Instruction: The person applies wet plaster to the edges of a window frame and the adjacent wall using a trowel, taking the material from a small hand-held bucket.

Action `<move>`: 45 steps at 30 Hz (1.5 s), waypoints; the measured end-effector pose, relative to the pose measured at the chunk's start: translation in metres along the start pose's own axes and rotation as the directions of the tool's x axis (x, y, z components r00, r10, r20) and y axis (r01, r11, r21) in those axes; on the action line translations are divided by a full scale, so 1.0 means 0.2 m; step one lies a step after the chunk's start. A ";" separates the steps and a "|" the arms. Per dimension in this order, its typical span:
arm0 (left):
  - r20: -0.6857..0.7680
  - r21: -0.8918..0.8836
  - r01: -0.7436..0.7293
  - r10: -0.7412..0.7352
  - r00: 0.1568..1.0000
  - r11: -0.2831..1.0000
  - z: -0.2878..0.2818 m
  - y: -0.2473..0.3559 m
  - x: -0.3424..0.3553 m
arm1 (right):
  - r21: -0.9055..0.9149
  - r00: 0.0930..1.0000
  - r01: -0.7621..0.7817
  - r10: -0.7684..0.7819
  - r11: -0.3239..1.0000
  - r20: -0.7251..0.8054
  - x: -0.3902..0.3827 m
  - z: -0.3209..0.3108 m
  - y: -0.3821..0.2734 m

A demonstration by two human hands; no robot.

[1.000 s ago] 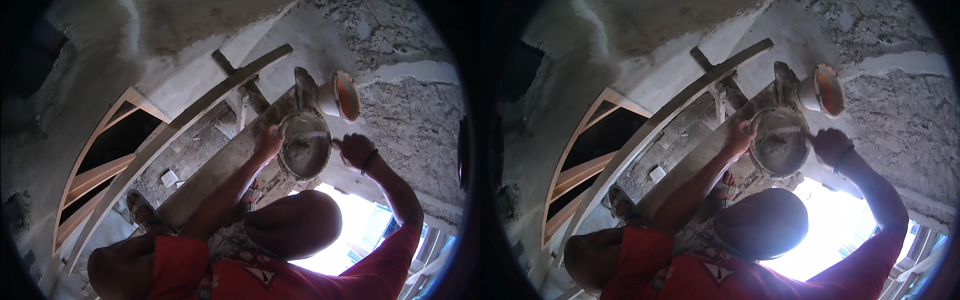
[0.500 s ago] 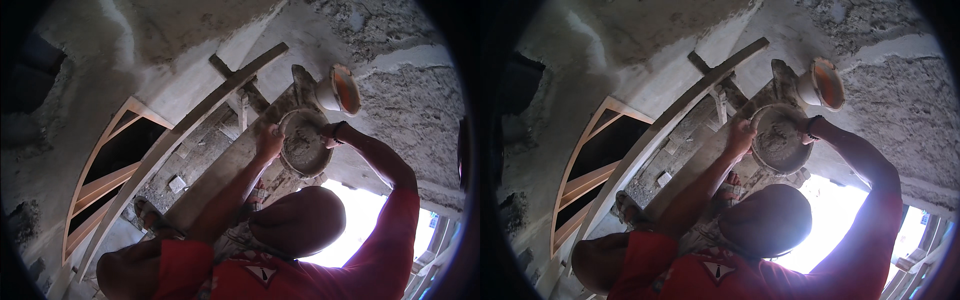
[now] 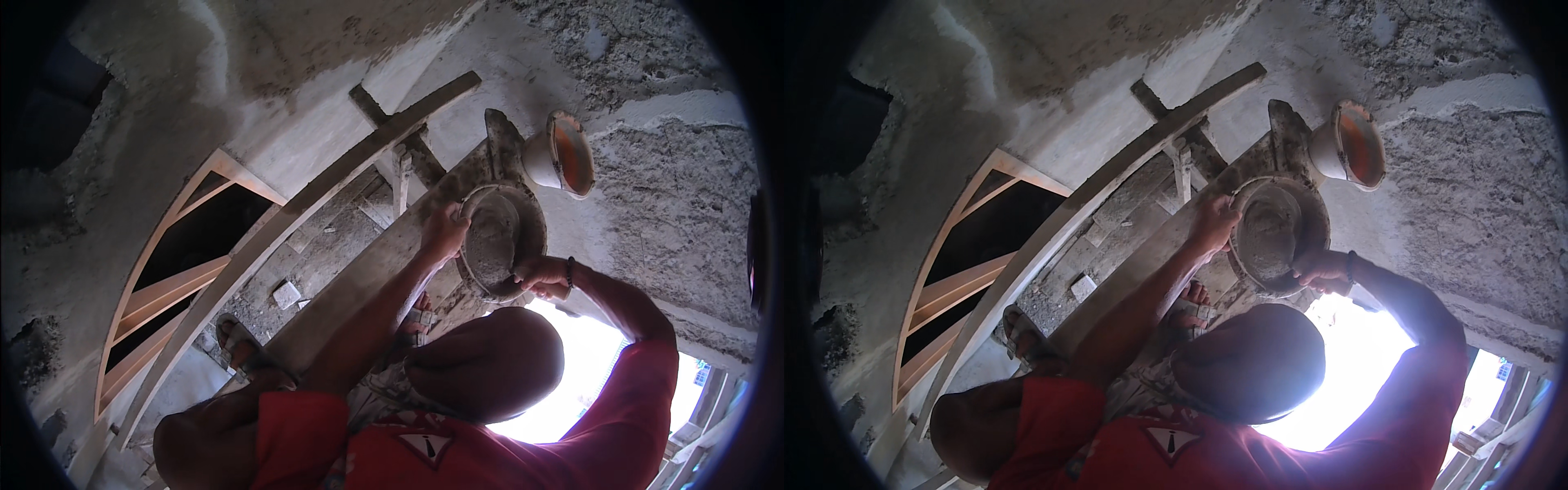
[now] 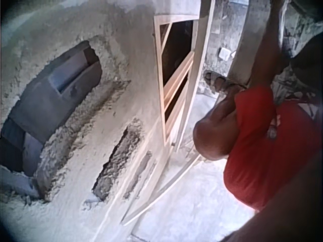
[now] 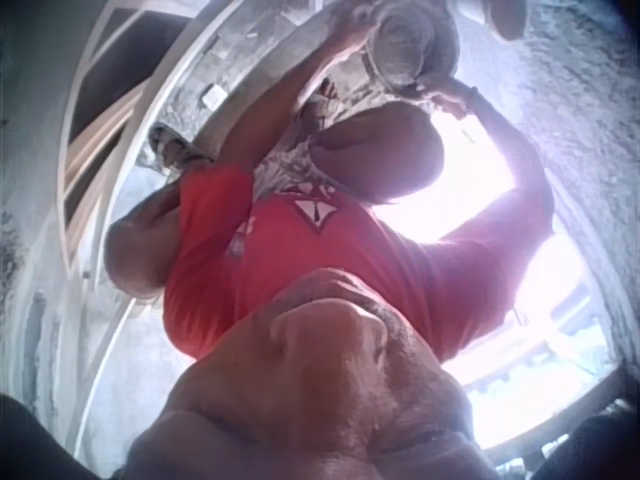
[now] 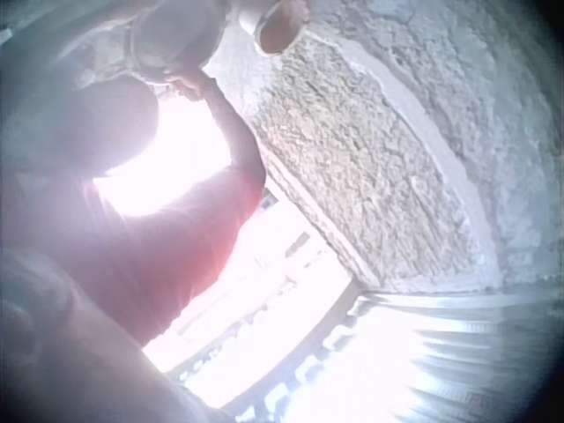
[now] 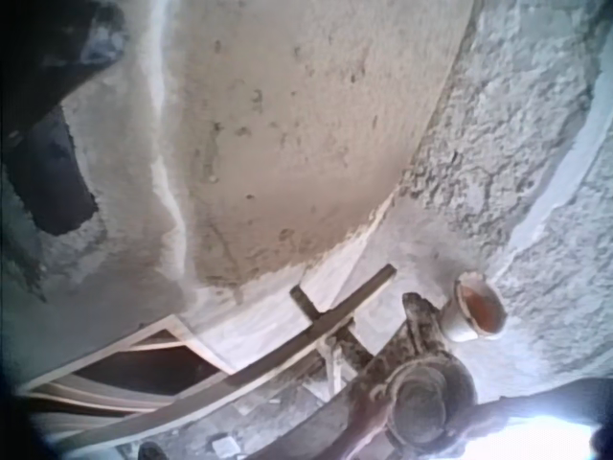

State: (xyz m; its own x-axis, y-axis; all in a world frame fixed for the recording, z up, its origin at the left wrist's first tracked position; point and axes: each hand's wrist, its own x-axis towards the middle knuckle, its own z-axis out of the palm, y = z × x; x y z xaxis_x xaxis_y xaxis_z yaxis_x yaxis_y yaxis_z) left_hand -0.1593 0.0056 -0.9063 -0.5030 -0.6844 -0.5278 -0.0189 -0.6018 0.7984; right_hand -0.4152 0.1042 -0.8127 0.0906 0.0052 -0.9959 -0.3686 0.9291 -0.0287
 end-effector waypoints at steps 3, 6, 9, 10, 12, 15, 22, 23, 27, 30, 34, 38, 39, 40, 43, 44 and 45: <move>0.003 -0.001 0.016 -0.016 1.000 1.000 -0.01 -0.01 0.00 | 0.162 1.000 0.026 -0.026 0.986 -0.002 0.00 0.08 0.03; 0.033 -0.044 0.035 -0.034 0.999 0.998 -0.01 -0.03 0.01 | 0.297 0.996 0.090 -0.091 0.950 -0.011 -0.01 0.19 0.04; 0.035 -0.018 0.038 -0.038 0.999 0.999 -0.02 -0.02 0.02 | 0.448 0.991 0.122 -0.135 0.886 -0.005 0.01 0.25 0.08; 0.038 -0.004 0.043 -0.043 0.998 0.999 -0.02 -0.02 0.02 | 0.479 0.990 0.133 -0.137 0.868 -0.027 0.02 0.28 0.08; 0.042 0.012 0.049 -0.049 0.998 0.999 -0.02 -0.03 0.02 | 0.535 0.983 0.169 -0.181 0.828 -0.031 0.05 0.31 0.11; 0.012 0.003 0.021 -0.021 1.000 1.000 -0.02 -0.04 0.03 | 0.579 0.973 0.189 -0.231 0.793 -0.001 0.07 0.33 0.11; -0.016 -0.043 -0.023 0.022 1.000 0.999 -0.02 -0.05 0.04 | 0.682 0.951 0.258 -0.304 0.685 -0.054 0.10 0.40 0.17; -0.013 -0.041 -0.018 0.018 1.000 0.999 -0.01 -0.05 0.03 | 0.692 0.945 0.277 -0.318 0.667 -0.072 0.11 0.41 0.19; -0.012 0.025 -0.089 0.090 0.996 0.996 -0.02 -0.05 0.04 | 0.682 0.930 0.356 -0.314 0.639 -0.191 0.06 0.45 0.13; -0.033 0.098 -0.195 0.199 0.980 0.976 -0.03 -0.10 0.09 | 0.637 0.906 0.412 -0.370 0.651 -0.207 0.04 0.43 0.15; 0.005 0.146 -0.223 0.224 0.974 0.964 -0.02 -0.13 0.11 | 0.651 0.921 0.389 -0.264 0.652 -0.287 -0.10 0.42 0.17; -0.011 0.022 -0.173 0.173 0.985 0.985 -0.02 -0.15 0.12 | 0.155 0.817 0.452 -0.338 0.878 -0.467 -0.22 0.33 0.11; -0.068 0.068 -0.196 0.201 0.977 0.978 -0.02 -0.16 0.10 | -0.084 0.762 0.377 -0.361 0.922 -0.538 -0.25 0.32 0.08; -0.115 0.118 -0.211 0.225 0.968 0.970 0.00 -0.13 0.06 | -0.272 0.733 0.137 -0.282 0.952 -0.618 -0.28 0.35 -0.02; -0.137 0.138 -0.163 0.182 0.974 0.977 0.07 -0.07 -0.09 | -0.923 0.454 -0.166 -0.804 0.347 -0.383 -0.04 0.22 0.21; -0.143 0.128 -0.129 0.147 0.979 0.983 0.07 -0.09 -0.13 | -0.854 0.607 -0.241 -0.614 0.462 -0.504 -0.03 0.26 0.11; -0.161 0.189 -0.092 0.124 0.979 0.978 0.08 -0.13 -0.19 | -0.858 0.656 -0.273 -0.568 0.435 -0.497 -0.09 0.28 0.04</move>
State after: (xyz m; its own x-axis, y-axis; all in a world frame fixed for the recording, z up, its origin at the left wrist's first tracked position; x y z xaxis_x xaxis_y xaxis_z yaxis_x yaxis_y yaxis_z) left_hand -0.1543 0.0539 -0.9021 -0.3561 -0.8107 -0.4648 -0.1353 -0.4474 0.8840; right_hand -0.3682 0.1316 -0.7904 -0.1906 -0.7079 -0.6801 -0.9789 0.0856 0.1853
